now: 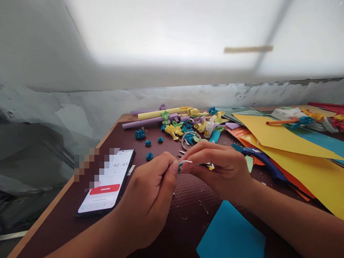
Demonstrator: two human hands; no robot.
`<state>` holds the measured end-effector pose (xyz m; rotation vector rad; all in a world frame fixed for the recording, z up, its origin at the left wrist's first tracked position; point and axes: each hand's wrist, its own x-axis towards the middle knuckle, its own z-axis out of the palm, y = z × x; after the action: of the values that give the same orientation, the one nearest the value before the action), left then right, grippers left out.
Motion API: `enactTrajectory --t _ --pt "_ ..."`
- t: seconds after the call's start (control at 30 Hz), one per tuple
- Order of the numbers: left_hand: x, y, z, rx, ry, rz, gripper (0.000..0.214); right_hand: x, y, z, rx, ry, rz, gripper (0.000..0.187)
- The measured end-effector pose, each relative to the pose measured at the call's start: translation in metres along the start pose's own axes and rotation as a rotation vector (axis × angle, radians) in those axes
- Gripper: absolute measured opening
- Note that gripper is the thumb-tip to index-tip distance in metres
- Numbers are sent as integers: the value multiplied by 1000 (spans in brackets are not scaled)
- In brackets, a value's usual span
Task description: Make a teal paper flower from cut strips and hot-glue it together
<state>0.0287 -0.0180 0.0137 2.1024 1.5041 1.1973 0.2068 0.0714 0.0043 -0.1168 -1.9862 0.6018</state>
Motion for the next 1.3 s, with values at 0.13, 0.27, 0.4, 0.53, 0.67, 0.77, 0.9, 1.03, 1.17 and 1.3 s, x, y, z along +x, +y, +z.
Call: enactTrajectory --t 0.13,0.27,0.4,0.53,0.67,0.77,0.9,1.03,1.17,1.3 --pt "-1 0 0 -6 -2 -9 33 1 -1 -1 -14 -6 -13 11" --pt "-1 1 1 -16 -3 -45 35 1 -1 -1 -36 -5 -39 15" --pt "0 1 1 -20 2 -52 35 1 -1 -2 -41 -24 -37 14" --pt "0 1 1 -21 -19 -62 36 2 -1 -3 -54 -54 -41 10" --pt "1 0 2 -22 -30 -78 36 3 0 -4 -70 -77 -20 8" --pt "1 -1 2 -12 -36 -88 36 2 1 -4 -79 -84 -17 9" --pt "1 -1 1 32 -37 -80 34 1 1 -4 -104 -75 -25 10" --pt "0 -5 4 114 -44 -10 30 0 3 -3 -86 -85 49 6" --pt "-3 -8 5 164 -12 114 26 -2 5 -2 -60 -94 83 6" --pt "-4 -5 6 129 11 151 28 -3 3 0 -79 -96 36 6"
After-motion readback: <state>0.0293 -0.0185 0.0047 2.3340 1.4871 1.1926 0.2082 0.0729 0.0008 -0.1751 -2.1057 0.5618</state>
